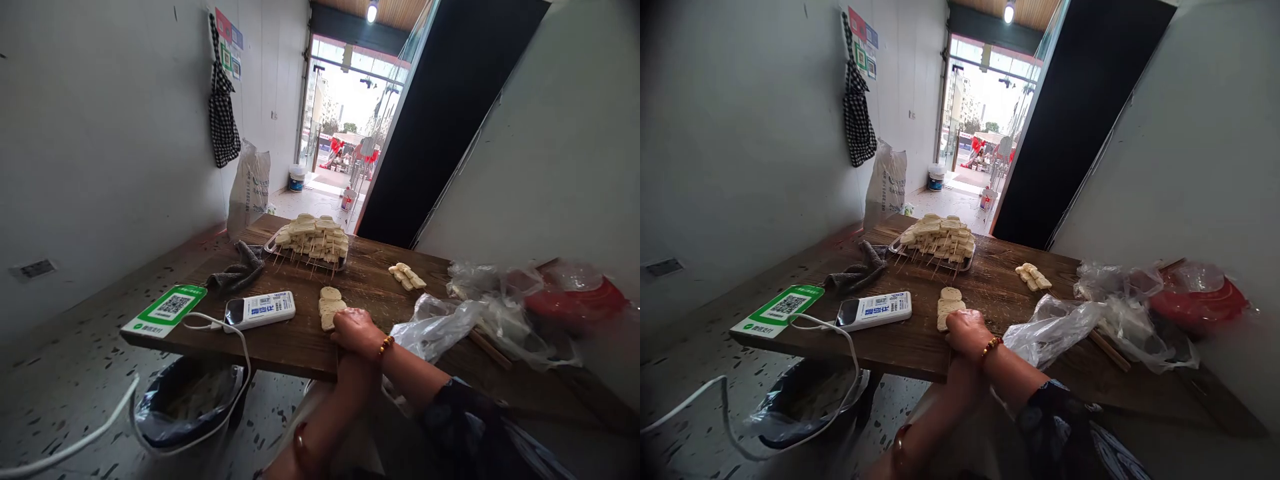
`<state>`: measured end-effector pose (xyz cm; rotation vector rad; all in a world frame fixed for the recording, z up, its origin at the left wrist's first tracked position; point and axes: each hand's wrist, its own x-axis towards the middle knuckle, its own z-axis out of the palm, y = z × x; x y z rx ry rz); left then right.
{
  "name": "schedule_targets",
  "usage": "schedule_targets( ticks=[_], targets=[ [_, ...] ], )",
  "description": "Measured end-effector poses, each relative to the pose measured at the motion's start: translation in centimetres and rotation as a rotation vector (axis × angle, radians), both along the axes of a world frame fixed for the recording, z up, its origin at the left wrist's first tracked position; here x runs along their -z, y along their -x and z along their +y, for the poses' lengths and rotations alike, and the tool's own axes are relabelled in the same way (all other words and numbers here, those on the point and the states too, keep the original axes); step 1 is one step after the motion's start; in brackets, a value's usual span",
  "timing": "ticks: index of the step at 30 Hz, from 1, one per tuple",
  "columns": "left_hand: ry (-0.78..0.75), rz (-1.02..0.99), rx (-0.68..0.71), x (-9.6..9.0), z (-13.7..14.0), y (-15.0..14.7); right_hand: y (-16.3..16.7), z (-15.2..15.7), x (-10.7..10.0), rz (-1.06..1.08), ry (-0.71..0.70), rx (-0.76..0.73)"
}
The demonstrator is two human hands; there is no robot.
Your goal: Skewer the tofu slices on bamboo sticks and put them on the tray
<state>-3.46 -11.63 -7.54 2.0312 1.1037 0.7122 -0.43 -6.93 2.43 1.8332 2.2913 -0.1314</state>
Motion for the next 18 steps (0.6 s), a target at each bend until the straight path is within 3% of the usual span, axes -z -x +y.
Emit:
schedule_targets(
  ticks=[5, 11, 18],
  targets=[
    [-0.006, 0.120, -0.030, -0.2, 0.0, -0.5, -0.9, -0.3, 0.5, 0.073, -0.056, 0.114],
    [-0.050, 0.079, -0.020, -1.3, -0.7, 0.4, -2.1, 0.6, 1.2, 0.260, -0.149, 0.204],
    [-0.118, 0.101, 0.008, -2.2, -0.3, 1.1, -6.9, 0.3, -0.9, 0.459, -0.287, 0.265]
  ],
)
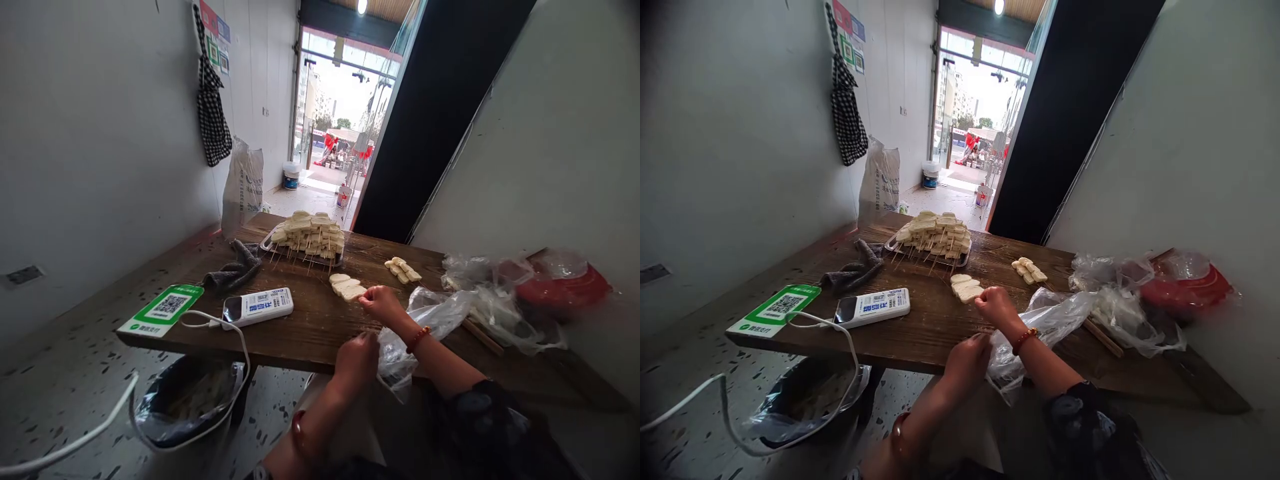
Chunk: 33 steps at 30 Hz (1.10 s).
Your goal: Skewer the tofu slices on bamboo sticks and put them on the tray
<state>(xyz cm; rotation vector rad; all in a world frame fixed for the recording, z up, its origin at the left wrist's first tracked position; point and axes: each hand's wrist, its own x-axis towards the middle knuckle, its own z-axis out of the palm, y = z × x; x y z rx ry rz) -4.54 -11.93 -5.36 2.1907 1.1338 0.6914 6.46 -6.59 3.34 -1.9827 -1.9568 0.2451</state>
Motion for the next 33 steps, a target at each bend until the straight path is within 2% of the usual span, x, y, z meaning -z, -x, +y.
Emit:
schedule_targets(
  ticks=[3, 7, 11, 15, 18, 23, 25, 27, 30, 32, 33],
  targets=[
    [0.015, -0.106, 0.010, 0.0, 1.2, 0.1, -1.7, -1.6, -1.9, 0.056, -0.105, 0.017],
    [0.132, -0.473, -0.003, -0.1, 4.7, 1.1, -3.7, -4.9, -4.0, 0.116, -0.267, 0.036],
    [0.288, -0.729, -0.096, -0.9, 8.4, 2.7, -5.8, -8.5, -4.4, 0.155, -0.386, 0.067],
    [0.421, -0.904, -0.155, -1.5, 10.3, 3.4, -7.6, -11.3, -2.7, 0.184, -0.344, 0.054],
    [0.469, -0.930, -0.182, -1.4, 11.0, 3.4, -8.5, -12.8, -0.6, 0.201, -0.242, 0.000],
    [0.494, -0.908, -0.220, -1.0, 12.0, 3.2, -9.9, -12.6, 2.8, 0.254, -0.113, -0.069],
    [0.439, -0.882, -0.241, -1.1, 12.1, 3.4, -10.5, -11.6, 3.9, 0.289, -0.120, -0.030],
    [0.291, -0.780, -0.298, -1.4, 11.9, 3.7, -11.1, -10.5, 4.8, 0.350, -0.135, 0.027],
    [-0.119, -0.469, -0.374, -2.4, 10.8, 4.0, -11.6, -9.1, 6.1, 0.484, -0.100, 0.078],
    [-0.386, -0.232, -0.321, -3.3, 9.6, 3.7, -11.6, -8.5, 6.8, 0.580, -0.056, 0.093],
    [-0.464, -0.114, -0.249, -3.7, 9.1, 3.4, -11.5, -8.3, 7.1, 0.618, -0.039, 0.097]
  ],
)
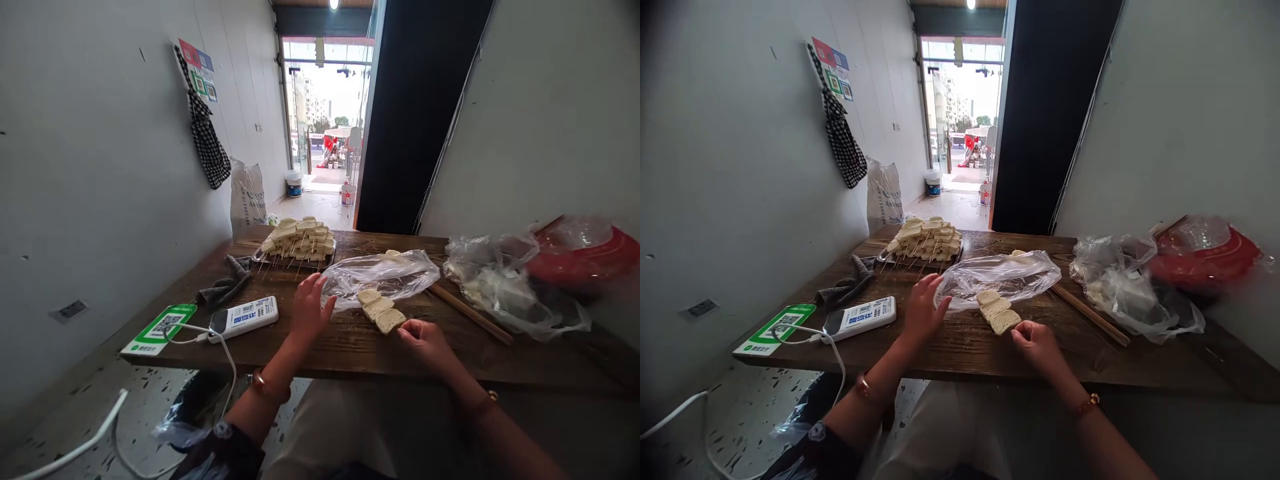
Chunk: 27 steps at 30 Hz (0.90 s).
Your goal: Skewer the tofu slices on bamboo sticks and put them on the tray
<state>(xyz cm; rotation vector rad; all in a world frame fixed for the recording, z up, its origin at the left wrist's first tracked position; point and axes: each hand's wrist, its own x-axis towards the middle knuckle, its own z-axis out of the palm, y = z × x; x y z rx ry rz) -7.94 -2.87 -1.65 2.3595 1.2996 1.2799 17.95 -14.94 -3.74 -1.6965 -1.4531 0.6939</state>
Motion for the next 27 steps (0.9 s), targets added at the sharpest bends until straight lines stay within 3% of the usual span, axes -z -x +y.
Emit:
schedule_targets(
  ticks=[4, 6, 9, 13, 16, 23, 25, 27],
  targets=[
    [0.041, 0.520, 0.212, -0.8, -1.4, -2.2, 0.1, 0.2, 0.5, 0.058, 0.011, 0.011],
    [0.113, 0.678, 0.200, -0.6, -1.4, -3.1, -0.1, -0.2, 0.4, 0.039, -0.009, 0.024],
    [0.169, 0.757, 0.174, 0.0, -1.1, -3.8, -0.7, -1.2, -0.2, -0.015, -0.058, 0.018],
    [0.174, 0.747, 0.249, 0.3, -1.4, -3.8, -0.8, -1.7, -1.2, -0.078, -0.089, -0.028],
    [0.209, 0.740, 0.339, 0.2, -2.6, -3.4, 0.0, -0.4, -1.6, -0.121, -0.083, -0.069],
    [0.327, 0.620, 0.576, -1.4, -5.7, -0.9, 1.5, 3.9, 0.6, -0.165, -0.105, -0.080],
    [0.370, 0.435, 0.564, -2.1, -5.0, -0.4, 1.7, 4.0, 1.4, -0.167, -0.110, -0.089],
    [0.346, 0.214, 0.408, -2.7, -3.2, -0.1, 1.7, 3.7, 2.0, -0.175, -0.113, -0.093]
  ],
)
